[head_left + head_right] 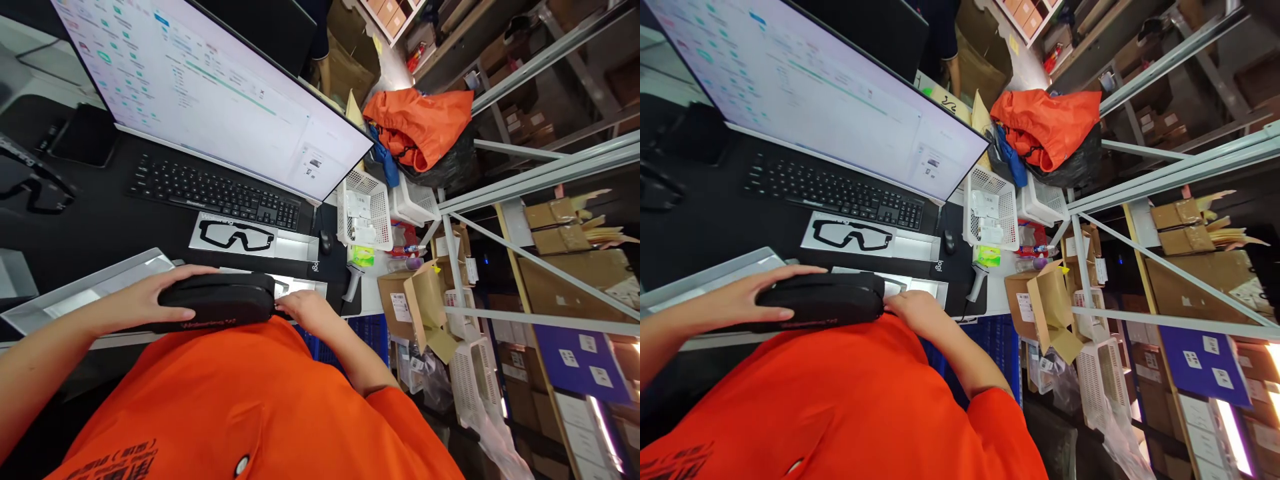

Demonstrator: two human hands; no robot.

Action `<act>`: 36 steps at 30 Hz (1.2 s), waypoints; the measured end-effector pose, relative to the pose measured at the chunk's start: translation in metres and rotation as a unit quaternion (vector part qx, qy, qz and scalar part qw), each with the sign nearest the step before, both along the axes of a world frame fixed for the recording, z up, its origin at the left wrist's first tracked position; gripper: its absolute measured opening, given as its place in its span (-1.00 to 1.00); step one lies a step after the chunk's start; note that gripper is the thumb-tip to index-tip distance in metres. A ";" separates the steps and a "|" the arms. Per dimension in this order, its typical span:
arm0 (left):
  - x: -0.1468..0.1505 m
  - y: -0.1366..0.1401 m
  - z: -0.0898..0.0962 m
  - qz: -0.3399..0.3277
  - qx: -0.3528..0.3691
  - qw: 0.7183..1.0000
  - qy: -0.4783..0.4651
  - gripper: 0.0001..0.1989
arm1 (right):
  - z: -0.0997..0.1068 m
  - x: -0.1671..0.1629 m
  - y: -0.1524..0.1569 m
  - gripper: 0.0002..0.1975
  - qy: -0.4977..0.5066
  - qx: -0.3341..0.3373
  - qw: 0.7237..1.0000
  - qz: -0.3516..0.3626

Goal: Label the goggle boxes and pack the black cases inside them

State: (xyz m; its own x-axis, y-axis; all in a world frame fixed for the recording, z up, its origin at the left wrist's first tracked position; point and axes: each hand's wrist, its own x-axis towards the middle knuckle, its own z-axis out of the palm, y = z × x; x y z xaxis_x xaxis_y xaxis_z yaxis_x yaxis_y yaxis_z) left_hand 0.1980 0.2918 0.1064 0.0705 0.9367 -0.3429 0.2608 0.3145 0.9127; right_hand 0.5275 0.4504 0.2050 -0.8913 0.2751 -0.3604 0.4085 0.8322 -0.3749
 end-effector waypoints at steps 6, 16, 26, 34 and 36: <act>0.012 -0.007 0.024 -0.152 0.014 0.986 0.072 -0.03 | 0.022 0.010 0.016 -0.75 0.006 -0.039 0.998 0.054; 0.021 -0.004 0.047 -0.207 0.056 0.976 0.030 0.05 | 0.015 -0.063 0.014 -0.36 0.301 -0.374 0.877 -0.024; 0.063 -0.026 0.049 0.404 -0.091 0.894 -0.172 0.12 | 0.002 -0.046 -0.046 -0.35 0.407 -0.003 0.874 -0.264; 0.097 -0.020 0.091 0.332 -0.108 0.834 -0.427 -0.20 | -0.012 -0.074 -0.058 -0.61 0.393 0.036 0.916 0.067; 0.095 -0.015 0.091 0.355 -0.100 0.846 -0.386 -0.14 | -0.001 -0.076 -0.058 -0.63 0.398 0.039 0.914 0.066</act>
